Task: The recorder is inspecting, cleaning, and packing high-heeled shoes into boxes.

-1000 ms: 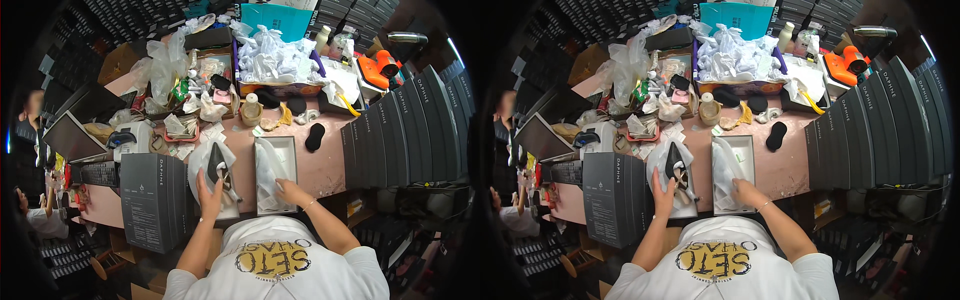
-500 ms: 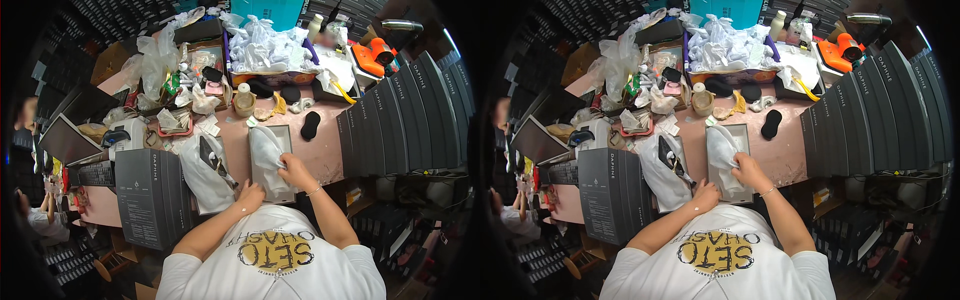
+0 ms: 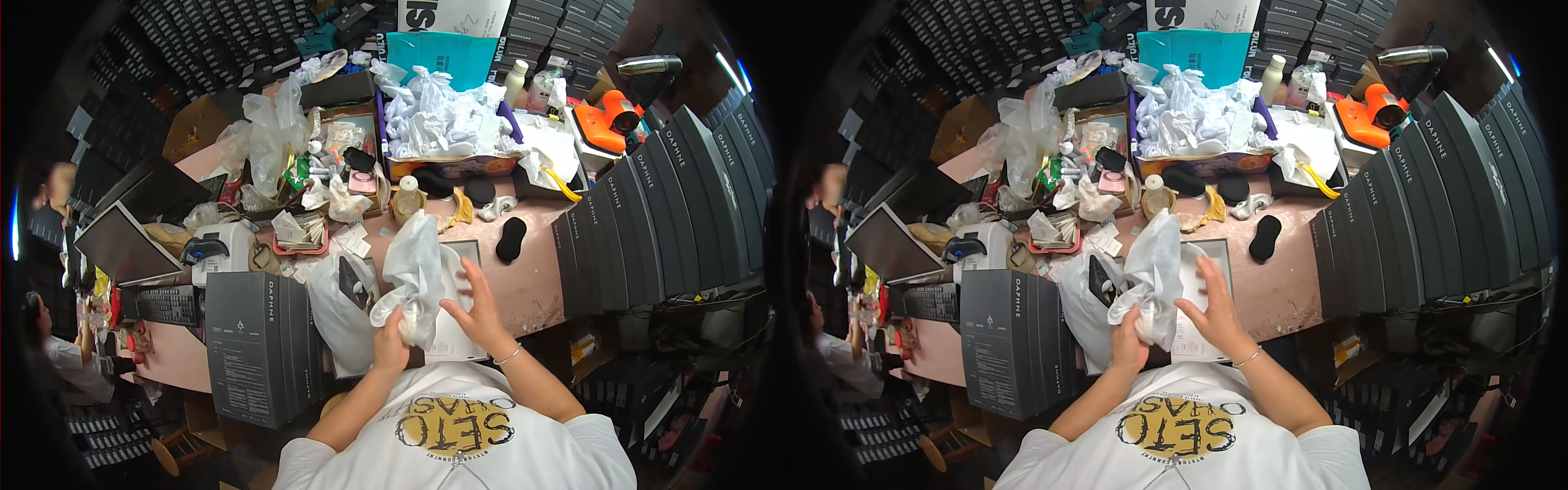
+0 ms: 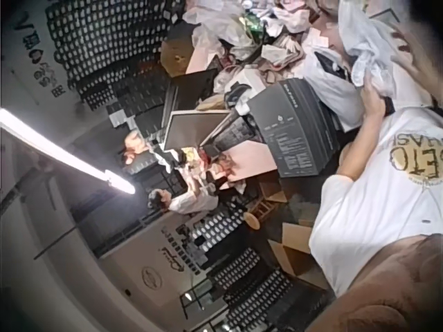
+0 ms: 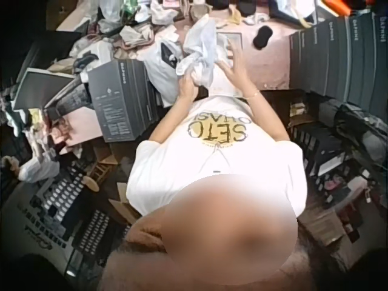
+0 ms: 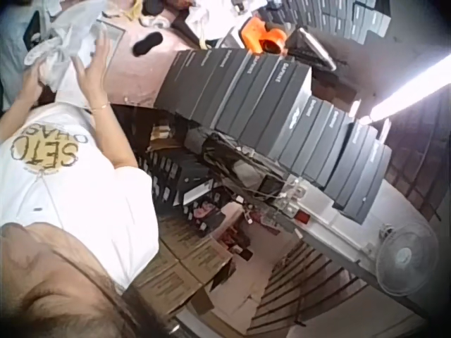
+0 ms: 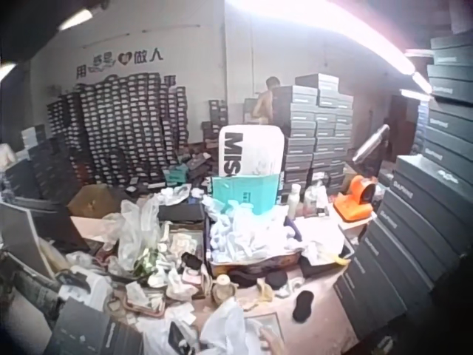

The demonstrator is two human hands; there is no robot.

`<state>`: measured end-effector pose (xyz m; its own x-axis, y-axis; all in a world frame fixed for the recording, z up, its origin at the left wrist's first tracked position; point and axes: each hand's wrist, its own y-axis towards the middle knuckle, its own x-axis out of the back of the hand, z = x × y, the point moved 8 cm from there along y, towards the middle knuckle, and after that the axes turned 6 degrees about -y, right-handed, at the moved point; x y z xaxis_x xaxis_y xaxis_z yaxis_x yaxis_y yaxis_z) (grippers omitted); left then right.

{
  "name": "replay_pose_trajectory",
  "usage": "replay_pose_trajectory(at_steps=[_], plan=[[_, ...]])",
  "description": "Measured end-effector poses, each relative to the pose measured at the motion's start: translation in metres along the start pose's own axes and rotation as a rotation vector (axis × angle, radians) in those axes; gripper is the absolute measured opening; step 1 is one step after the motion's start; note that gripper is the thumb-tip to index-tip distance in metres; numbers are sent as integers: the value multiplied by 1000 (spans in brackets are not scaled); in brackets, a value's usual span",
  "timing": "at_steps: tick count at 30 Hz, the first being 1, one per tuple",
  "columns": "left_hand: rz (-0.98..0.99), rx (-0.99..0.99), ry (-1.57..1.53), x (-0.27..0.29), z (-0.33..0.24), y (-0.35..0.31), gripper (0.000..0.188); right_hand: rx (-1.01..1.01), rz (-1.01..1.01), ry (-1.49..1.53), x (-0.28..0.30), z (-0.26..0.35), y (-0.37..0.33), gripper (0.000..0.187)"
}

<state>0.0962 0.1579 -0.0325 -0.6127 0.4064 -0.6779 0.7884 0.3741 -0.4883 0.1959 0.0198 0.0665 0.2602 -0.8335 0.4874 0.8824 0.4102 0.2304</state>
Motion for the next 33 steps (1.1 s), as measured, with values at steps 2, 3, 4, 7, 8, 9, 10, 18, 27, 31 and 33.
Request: replay_pose_trajectory(at_steps=[2, 3, 4, 7, 8, 9, 10, 18, 27, 31, 33], plan=[[23, 58, -55, 5, -6, -2, 29, 276, 42, -294, 5, 24, 18, 48], [37, 91, -77, 7, -5, -3, 29, 351, 50, -331, 1, 26, 17, 42], [47, 151, -142, 8, -1, -1, 32, 439, 58, -367, -10, 27, 21, 37], [26, 255, -423, 32, 27, 23, 43, 501, 136, -279, -46, 45, 5, 17], [-81, 270, -400, 42, 28, 23, 48, 446, 219, -245, -62, 48, -15, 18], [-18, 247, -316, 49, 25, 32, 52, 416, 402, -169, -79, 54, -41, 17], [10, 231, -336, 45, 15, 36, 52, 341, 436, -32, -84, 56, -59, 23], [164, 387, 91, 97, -17, 42, 48, 21, 291, -37, 33, 28, 39, 40], [57, 377, 395, 76, -27, 102, 41, -362, 90, 285, 57, -86, -30, 29], [-48, -156, 1058, 66, -98, 163, 38, -599, -367, 405, 93, -139, -64, 28], [-58, -793, 1733, 21, -131, 155, 36, -619, -496, 250, 114, -150, -76, 28]])
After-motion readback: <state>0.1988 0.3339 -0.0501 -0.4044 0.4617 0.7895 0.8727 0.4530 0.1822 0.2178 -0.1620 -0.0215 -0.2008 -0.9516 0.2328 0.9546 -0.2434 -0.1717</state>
